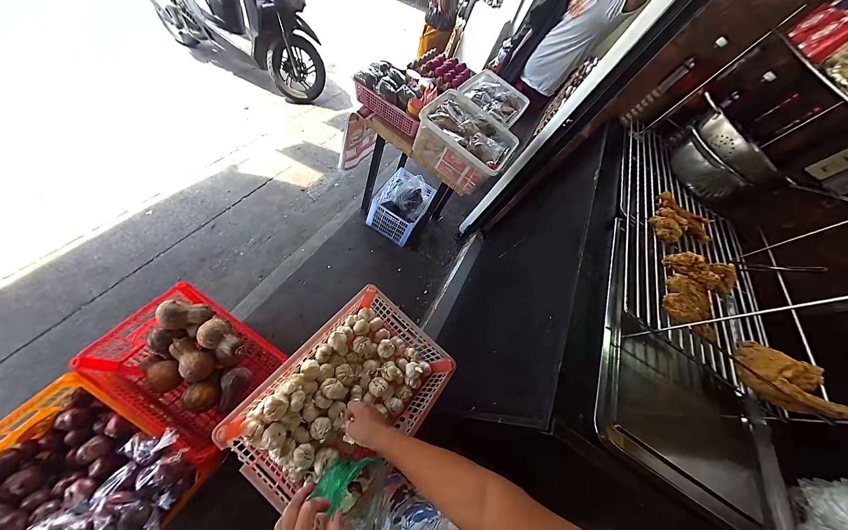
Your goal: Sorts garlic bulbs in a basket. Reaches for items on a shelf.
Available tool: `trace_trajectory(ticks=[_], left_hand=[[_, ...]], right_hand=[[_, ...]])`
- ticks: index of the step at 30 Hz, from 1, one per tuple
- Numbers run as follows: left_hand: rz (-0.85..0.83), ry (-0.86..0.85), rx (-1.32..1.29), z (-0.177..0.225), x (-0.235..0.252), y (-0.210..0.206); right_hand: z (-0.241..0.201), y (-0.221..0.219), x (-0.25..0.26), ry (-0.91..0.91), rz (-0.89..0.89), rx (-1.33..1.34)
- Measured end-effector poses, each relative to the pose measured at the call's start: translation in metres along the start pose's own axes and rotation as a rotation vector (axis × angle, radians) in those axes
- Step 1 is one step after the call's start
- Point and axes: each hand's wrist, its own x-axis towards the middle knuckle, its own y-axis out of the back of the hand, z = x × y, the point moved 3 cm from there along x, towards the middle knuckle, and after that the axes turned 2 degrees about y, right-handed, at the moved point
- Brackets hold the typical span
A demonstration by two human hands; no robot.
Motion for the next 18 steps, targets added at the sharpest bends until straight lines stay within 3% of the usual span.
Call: trace_trajectory(ticks=[2, 4, 9, 13, 18], left_hand=[[0.121, -0.038, -0.073, 0.009, 0.01, 0.009], [0.115, -0.035, -0.129, 0.024, 0.025, 0.016], [-0.075, -0.026, -0.115, 0.058, 0.067, 0.009], [-0.058, -0.061, 0.069, 0.072, 0.072, 0.002], [-0.109, -0.097, 0.191, 0.067, 0.062, 0.002]], right_hand=[[-0.005, 0.008, -0.008, -0.017, 0.1, 0.358], [-0.02, 0.015, -0.027, -0.061, 0.098, 0.64], [-0.049, 0.013, -0.074, -0.094, 0.069, 0.996], [-0.056, -0.002, -0.092, -0.16, 0.152, 1.349], [-0.053, -0.018, -0.101, -0.184, 0.071, 1.538]])
